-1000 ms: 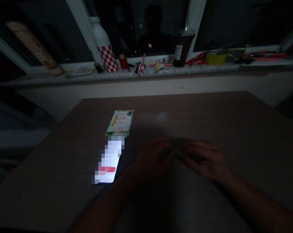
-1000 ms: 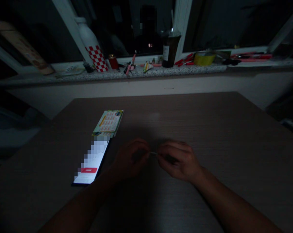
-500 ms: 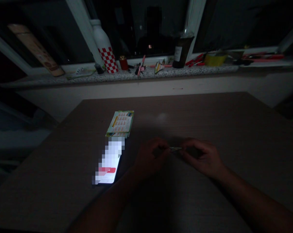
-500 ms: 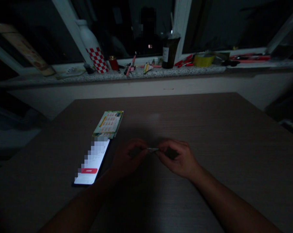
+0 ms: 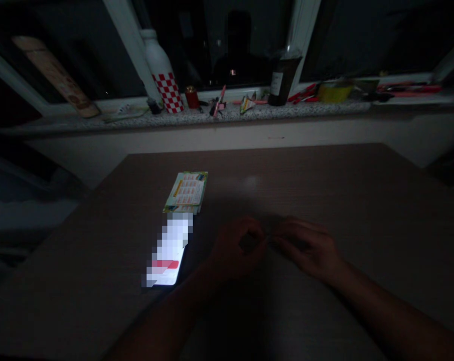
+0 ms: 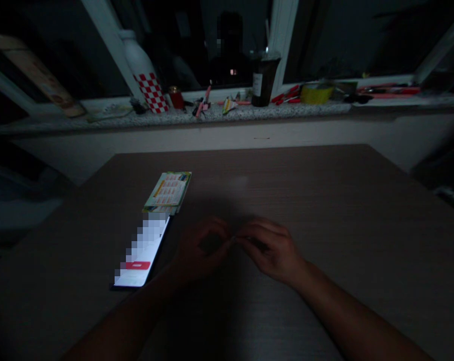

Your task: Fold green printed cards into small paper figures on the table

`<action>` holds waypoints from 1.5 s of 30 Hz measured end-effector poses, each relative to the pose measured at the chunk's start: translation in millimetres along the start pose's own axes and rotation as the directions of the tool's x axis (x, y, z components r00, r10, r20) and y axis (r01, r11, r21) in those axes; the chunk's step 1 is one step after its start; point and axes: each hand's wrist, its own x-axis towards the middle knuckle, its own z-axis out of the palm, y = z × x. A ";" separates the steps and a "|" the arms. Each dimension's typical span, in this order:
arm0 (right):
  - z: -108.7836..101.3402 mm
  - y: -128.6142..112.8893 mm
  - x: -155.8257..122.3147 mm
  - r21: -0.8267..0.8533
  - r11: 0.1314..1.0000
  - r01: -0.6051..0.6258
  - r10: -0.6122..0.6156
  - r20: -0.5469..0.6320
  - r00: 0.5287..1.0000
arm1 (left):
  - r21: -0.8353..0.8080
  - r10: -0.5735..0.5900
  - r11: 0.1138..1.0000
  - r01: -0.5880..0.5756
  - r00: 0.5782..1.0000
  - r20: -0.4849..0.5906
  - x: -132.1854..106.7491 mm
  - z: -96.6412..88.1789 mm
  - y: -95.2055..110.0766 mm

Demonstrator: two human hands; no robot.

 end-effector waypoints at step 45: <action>15.6 0.6 1.0 0.351 0.803 -0.481 0.548 -0.121 0.827 | -0.446 -0.480 0.802 0.397 0.873 -0.085 4.8 10.1 4.3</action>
